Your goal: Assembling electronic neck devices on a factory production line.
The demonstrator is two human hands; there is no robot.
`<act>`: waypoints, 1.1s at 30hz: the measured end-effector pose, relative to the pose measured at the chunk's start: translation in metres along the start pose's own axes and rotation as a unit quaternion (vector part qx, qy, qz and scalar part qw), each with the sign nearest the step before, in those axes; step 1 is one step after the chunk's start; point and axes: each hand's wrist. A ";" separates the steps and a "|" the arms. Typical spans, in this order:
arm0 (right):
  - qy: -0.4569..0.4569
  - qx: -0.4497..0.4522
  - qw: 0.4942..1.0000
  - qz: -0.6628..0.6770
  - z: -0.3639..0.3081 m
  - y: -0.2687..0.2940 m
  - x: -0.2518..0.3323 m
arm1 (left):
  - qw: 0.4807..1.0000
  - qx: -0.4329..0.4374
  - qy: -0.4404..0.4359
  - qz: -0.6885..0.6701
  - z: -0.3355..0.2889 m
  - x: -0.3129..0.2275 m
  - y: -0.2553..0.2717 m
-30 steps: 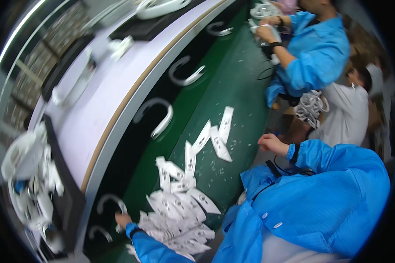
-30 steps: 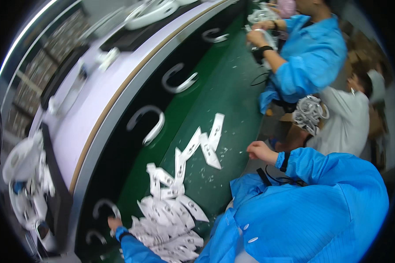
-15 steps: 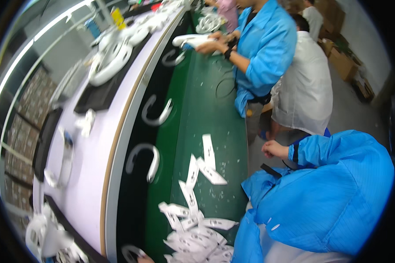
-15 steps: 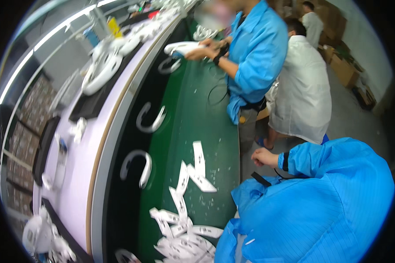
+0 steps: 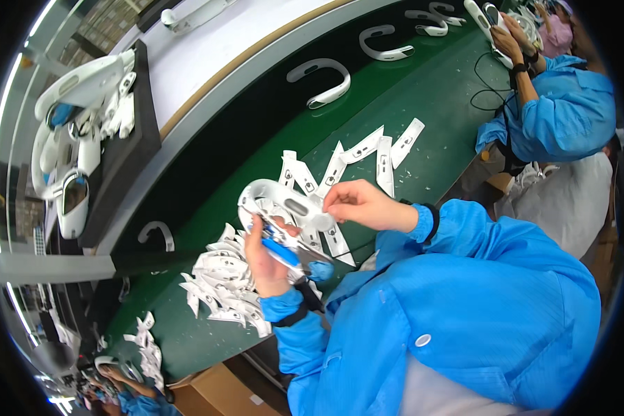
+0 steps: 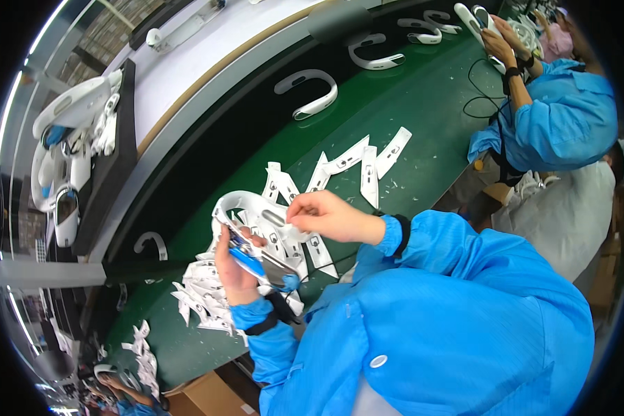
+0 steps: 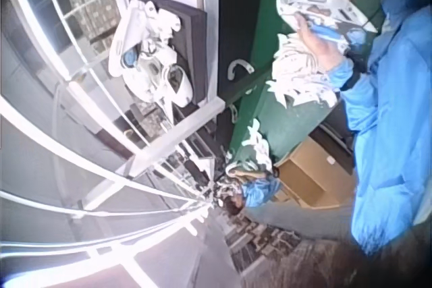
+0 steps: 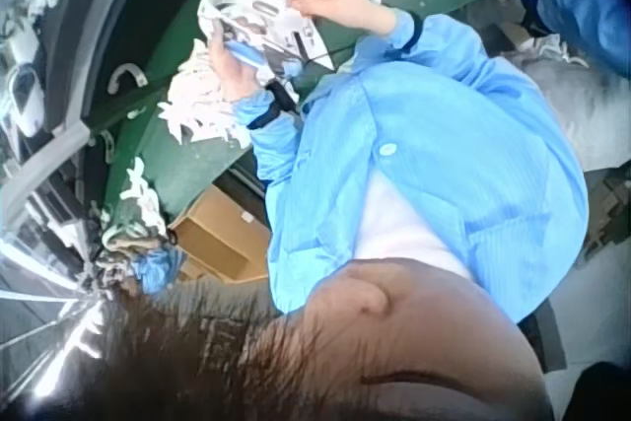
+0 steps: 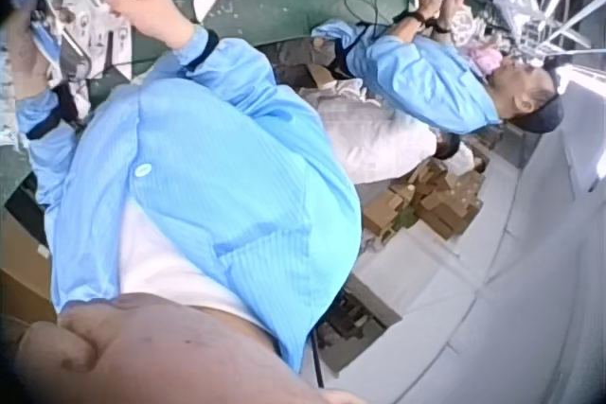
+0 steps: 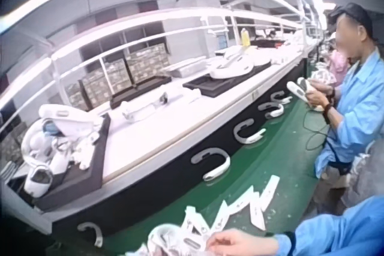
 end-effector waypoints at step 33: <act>-0.054 0.027 0.998 -0.007 -0.051 -0.047 0.033 | 0.881 -0.156 -0.393 0.213 -0.069 0.101 -0.076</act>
Point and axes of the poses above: each hand's wrist, its own z-axis towards the middle knuckle, its own y-axis out of the back of the hand, x = y × z, and after that the axes turned 5 degrees about y, right-handed
